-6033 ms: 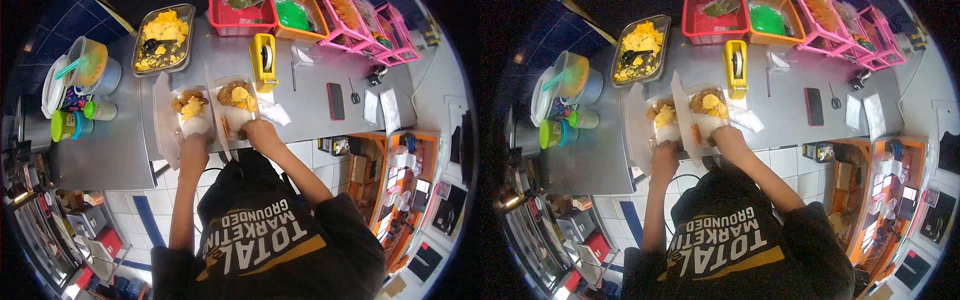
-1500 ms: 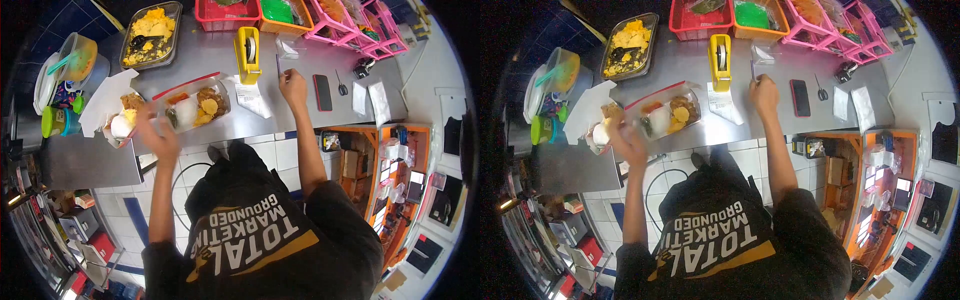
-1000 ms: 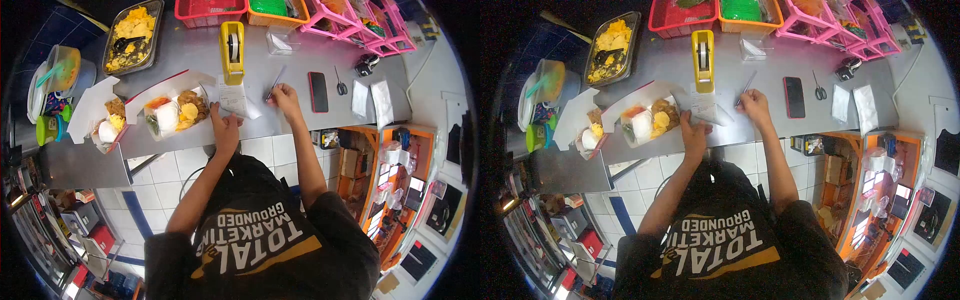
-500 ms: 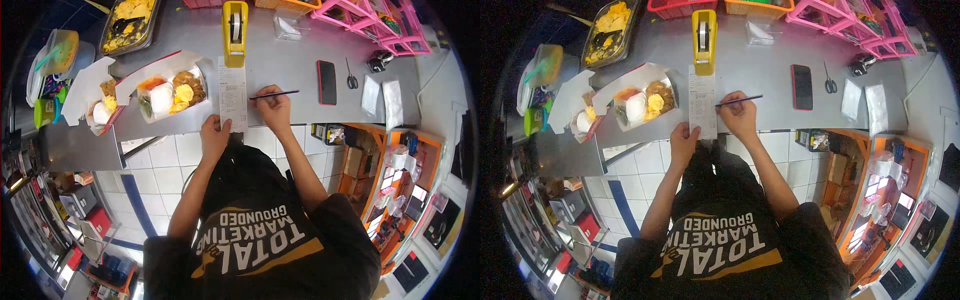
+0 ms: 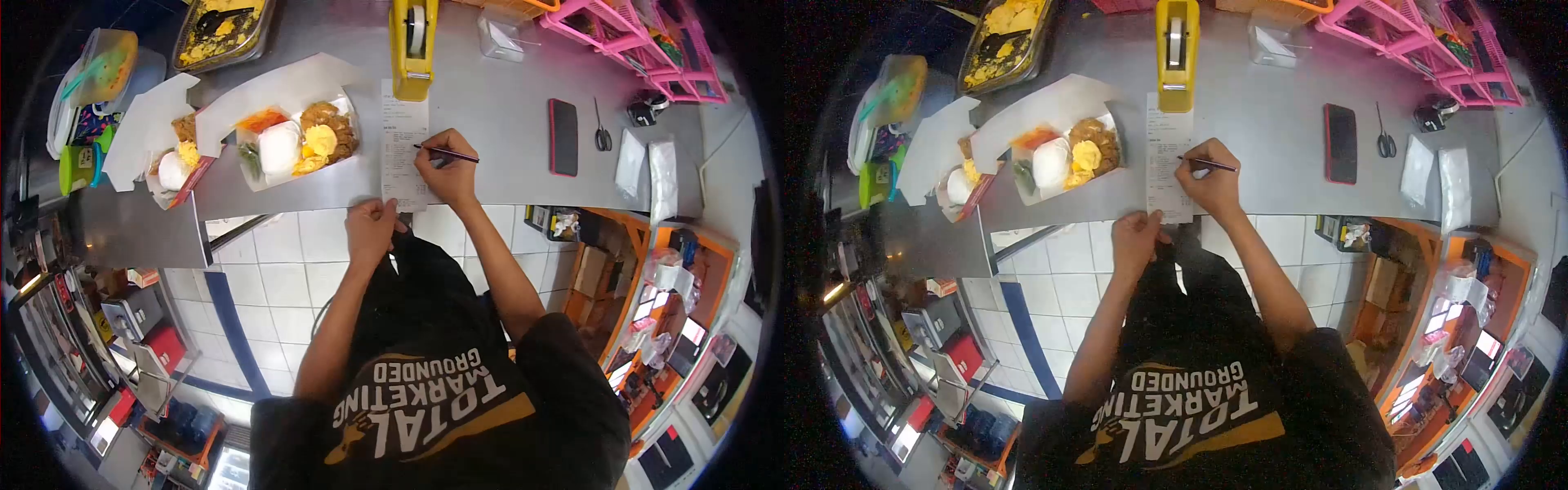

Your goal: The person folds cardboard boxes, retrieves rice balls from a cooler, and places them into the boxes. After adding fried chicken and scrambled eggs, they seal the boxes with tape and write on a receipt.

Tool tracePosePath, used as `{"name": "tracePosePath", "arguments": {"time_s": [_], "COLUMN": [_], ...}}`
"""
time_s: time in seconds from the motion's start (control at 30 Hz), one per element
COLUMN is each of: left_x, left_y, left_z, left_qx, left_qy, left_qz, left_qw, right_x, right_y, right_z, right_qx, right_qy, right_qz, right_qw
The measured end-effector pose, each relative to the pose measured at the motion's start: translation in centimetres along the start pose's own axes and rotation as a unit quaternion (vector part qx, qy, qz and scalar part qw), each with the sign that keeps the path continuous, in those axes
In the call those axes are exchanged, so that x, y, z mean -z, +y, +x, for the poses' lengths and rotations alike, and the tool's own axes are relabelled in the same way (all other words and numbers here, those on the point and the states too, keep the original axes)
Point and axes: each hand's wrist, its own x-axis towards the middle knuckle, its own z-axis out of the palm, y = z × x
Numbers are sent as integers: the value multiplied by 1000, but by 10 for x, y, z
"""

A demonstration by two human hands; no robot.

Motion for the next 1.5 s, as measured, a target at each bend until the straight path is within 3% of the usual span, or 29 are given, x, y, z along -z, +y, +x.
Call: {"name": "tracePosePath", "arguments": {"time_s": [0.07,0.13,0.2,0.3,0.47,0.53,0.73,1.5], "left_x": [0,1,0,2,-1,-1,0,1], "left_y": [-11,-6,-2,2,-13,0,5,3], "left_z": [6,4,-1,-3,7,0,-3,0], "left_qx": [-110,-75,-65,-50,-95,-55,-26,-19], "left_qy": [9,19,20,15,26,21,13,7], "left_qz": [74,130,31,15,84,45,15,26], "left_qw": [991,989,997,999,992,997,999,999], "right_x": [1,1,-2,-2,3,1,-1,3], "right_y": [1,-1,-7,-12,-12,-6,-5,-13], "right_z": [0,-1,0,1,1,0,2,-2], "right_qx": [4,-30,0,-1,44,34,43,62], "right_qy": [-19,-33,-20,-27,-18,-8,-10,-11], "right_qz": [-31,-39,-40,-44,-61,-8,-38,-66], "right_qw": [999,998,999,999,997,999,998,996]}}
